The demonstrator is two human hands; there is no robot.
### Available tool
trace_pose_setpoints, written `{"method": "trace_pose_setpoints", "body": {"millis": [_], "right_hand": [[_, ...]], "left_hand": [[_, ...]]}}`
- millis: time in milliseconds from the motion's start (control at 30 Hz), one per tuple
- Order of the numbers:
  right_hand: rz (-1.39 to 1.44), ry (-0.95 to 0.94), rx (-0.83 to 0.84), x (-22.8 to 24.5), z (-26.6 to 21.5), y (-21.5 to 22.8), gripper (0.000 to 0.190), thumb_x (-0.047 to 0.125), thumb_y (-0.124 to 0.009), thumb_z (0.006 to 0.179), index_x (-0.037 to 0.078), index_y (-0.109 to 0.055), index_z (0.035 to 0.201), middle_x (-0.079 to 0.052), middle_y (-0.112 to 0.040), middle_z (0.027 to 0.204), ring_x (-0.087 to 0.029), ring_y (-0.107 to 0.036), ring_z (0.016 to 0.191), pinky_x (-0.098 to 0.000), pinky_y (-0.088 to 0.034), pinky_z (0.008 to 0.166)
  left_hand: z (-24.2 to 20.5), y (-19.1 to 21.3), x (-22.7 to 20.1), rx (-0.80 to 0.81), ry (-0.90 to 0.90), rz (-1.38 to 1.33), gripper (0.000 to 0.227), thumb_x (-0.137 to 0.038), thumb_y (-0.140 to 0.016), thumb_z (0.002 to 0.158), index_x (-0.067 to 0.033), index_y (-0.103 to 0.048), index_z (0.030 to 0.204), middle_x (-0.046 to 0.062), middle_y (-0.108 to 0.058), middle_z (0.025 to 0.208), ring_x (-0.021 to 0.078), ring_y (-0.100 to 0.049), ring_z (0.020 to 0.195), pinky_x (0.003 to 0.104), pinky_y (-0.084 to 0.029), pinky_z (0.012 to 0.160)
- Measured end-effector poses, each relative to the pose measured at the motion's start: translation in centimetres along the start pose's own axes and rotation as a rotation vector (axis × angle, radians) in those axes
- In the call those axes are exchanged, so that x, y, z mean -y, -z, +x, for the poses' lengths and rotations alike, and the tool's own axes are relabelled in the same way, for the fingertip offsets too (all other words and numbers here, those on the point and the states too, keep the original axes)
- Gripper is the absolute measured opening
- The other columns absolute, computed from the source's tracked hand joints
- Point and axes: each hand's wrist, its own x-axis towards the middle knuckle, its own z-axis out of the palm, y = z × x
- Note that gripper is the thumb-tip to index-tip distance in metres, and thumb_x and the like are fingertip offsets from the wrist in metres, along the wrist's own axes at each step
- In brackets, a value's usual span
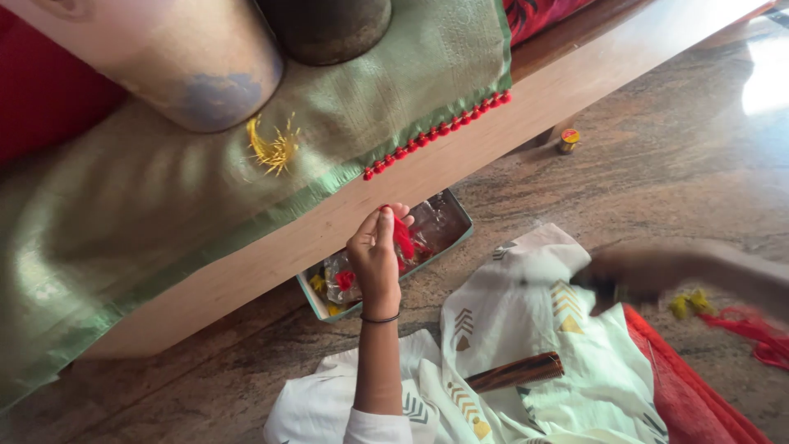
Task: The recorder is attaching or finishing a decorative border on a saree using red tassels.
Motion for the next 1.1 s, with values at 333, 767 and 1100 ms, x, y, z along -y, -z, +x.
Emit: {"method": "trace_pose_setpoints", "body": {"millis": [333, 767, 1100], "right_hand": [[-0.255, 0.362, 0.310, -10.0, 6.3, -19.6, 0.034, 0.009, -0.076, 0.080, 0.007, -0.066, 0.112, -0.007, -0.068, 0.084, -0.024, -0.069, 0.078, -0.0384, -0.057, 0.065], [0.096, 0.865, -0.472, 3.9, 24.6, -13.5, 0.023, 0.028, -0.069, 0.101, 0.013, -0.078, 0.116, -0.012, -0.076, 0.096, -0.029, -0.075, 0.089, -0.0410, -0.057, 0.079], [0.351, 0.178, -0.329, -5.3, 11.0, -12.5, 0.025, 0.028, -0.057, 0.100, 0.009, -0.073, 0.099, -0.005, -0.056, 0.059, -0.014, -0.054, 0.045, -0.0326, -0.047, 0.045]], "left_hand": [[-1.5, -0.4, 0.6, 0.035, 0.143, -0.114, 0.025, -0.015, -0.054, 0.106, 0.0044, -0.070, 0.107, 0.012, -0.074, 0.102, 0.0201, -0.073, 0.092, 0.036, -0.060, 0.090], [-3.0, 2.8, 1.6, -0.113, 0.436, -0.534, 0.024, -0.014, -0.059, 0.102, 0.0036, -0.066, 0.117, 0.018, -0.073, 0.111, 0.0282, -0.071, 0.102, 0.044, -0.058, 0.098], [4.7, 14.0, 18.0, -0.109, 0.741, -0.583, 0.031, -0.012, -0.050, 0.095, -0.0015, -0.067, 0.118, 0.017, -0.071, 0.124, 0.0293, -0.070, 0.114, 0.044, -0.053, 0.103]]}}
